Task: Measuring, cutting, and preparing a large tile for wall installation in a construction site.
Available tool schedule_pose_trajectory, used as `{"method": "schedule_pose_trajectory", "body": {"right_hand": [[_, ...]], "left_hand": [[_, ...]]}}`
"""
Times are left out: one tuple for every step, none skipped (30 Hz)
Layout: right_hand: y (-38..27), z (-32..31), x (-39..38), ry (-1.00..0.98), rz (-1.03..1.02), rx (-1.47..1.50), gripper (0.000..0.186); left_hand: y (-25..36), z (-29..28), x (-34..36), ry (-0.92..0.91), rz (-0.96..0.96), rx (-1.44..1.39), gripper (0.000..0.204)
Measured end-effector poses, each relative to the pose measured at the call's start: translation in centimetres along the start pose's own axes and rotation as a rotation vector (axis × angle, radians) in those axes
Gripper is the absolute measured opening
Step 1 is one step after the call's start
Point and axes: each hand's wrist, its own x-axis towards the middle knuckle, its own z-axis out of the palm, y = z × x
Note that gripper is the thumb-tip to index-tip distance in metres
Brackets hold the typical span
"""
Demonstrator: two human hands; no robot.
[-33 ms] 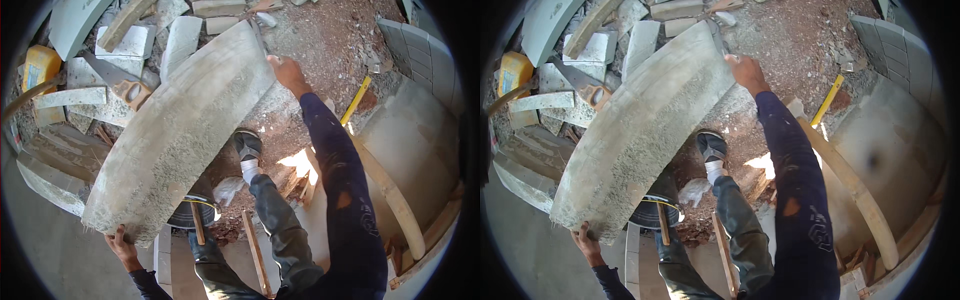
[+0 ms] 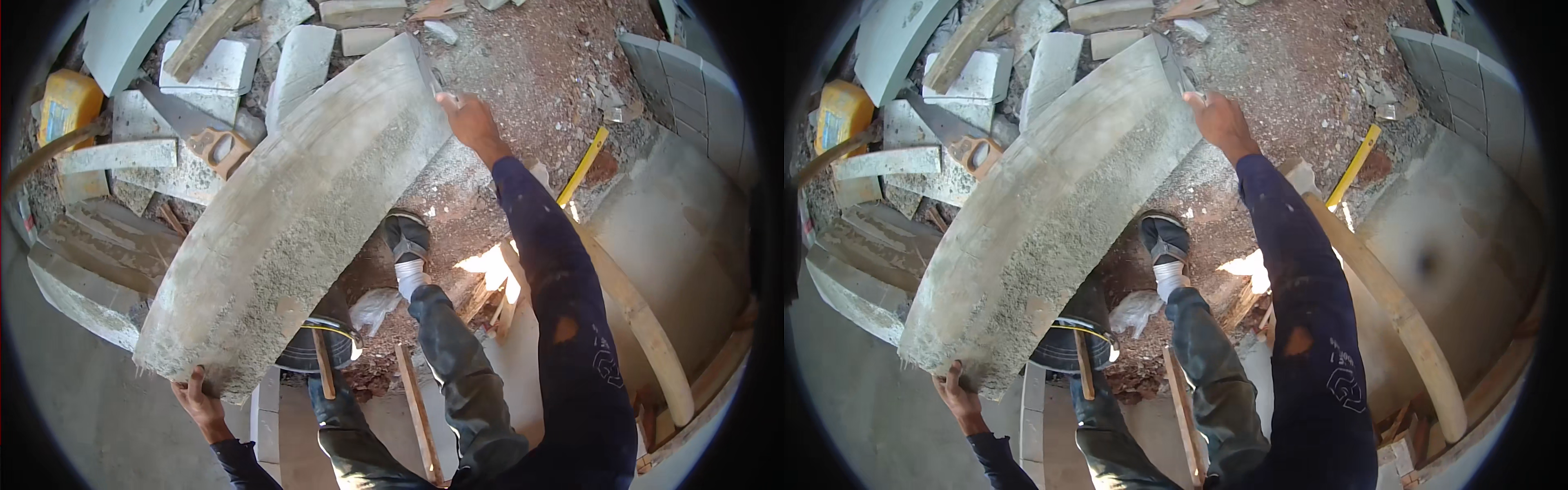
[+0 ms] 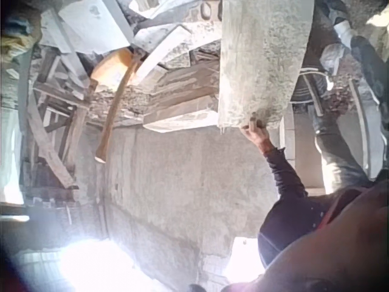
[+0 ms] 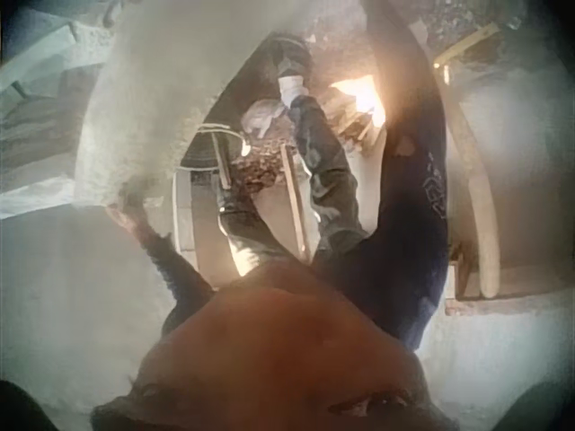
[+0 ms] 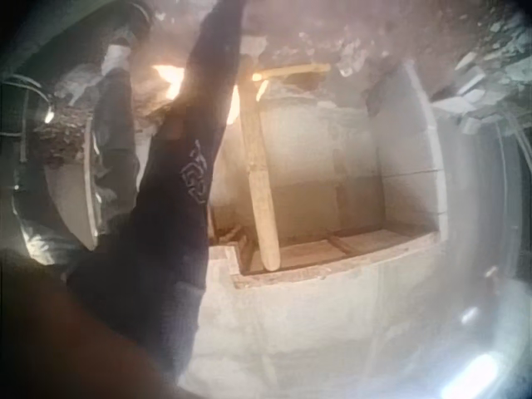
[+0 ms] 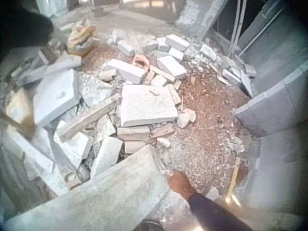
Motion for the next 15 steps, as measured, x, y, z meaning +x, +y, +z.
{"method": "schedule_pose_trajectory", "body": {"right_hand": [[-0.5,0.5,-1.1,-0.012,-0.014,0.001,0.062],[-1.7,0.8,-3.1,-0.061,-0.051,-0.007,0.06],[-2.9,1.1,-5.3,-0.112,-0.094,-0.012,0.059],[-4.3,2.3,-7.7,-0.141,-0.138,0.045,0.058],[-4.6,2.2,-9.3,-0.147,-0.172,0.09,0.056],[-5.1,2.2,-10.5,-0.191,-0.213,0.134,0.051],[-5.2,1.2,-11.4,-0.218,-0.242,0.153,0.046],[-6.4,0.8,-12.5,-0.241,-0.269,0.156,0.046],[-7.7,0.2,-13.6,-0.379,-0.093,0.314,0.04],[-8.8,-0.9,-14.2,-0.492,0.091,0.46,0.037],[-9.7,-1.5,-15.1,-0.493,0.068,0.453,0.037],[-10.4,-1.1,-16.0,-0.338,-0.019,0.286,0.037],[-10.9,-1.2,-16.9,-0.171,-0.099,0.119,0.039],[-12.4,-1.0,-18.9,-0.147,-0.21,0.063,0.04],[-14.4,-0.1,-22.2,-0.079,-0.32,0.044,0.039]], "left_hand": [[0.3,0.2,0.0,0.014,0.017,0.016,0.058],[1.0,0.2,-0.3,0.017,0.032,0.025,0.058],[1.6,0.2,-0.6,-0.006,-0.009,0.046,0.061],[2.6,-1.2,-1.5,0.006,-0.039,0.082,0.063],[3.0,-1.3,-1.5,-0.059,0.005,0.057,0.065],[3.6,-1.5,-1.7,-0.122,0.051,0.034,0.067],[4.0,-0.9,-1.8,-0.176,0.042,-0.048,0.072],[4.8,-0.8,-2.4,-0.225,0.036,-0.124,0.078],[5.7,-0.2,-3.5,-0.222,0.055,-0.205,0.082],[6.4,1.0,-4.1,-0.238,0.085,-0.299,0.086],[6.1,0.9,-4.8,-0.258,0.103,-0.268,0.087],[6.1,0.9,-5.3,-0.279,0.125,-0.235,0.088],[6.8,1.4,-5.8,-0.273,0.142,-0.252,0.088],[7.9,2.1,-6.3,-0.275,0.15,-0.253,0.086],[8.9,2.1,-7.0,-0.27,0.159,-0.247,0.084]]}}
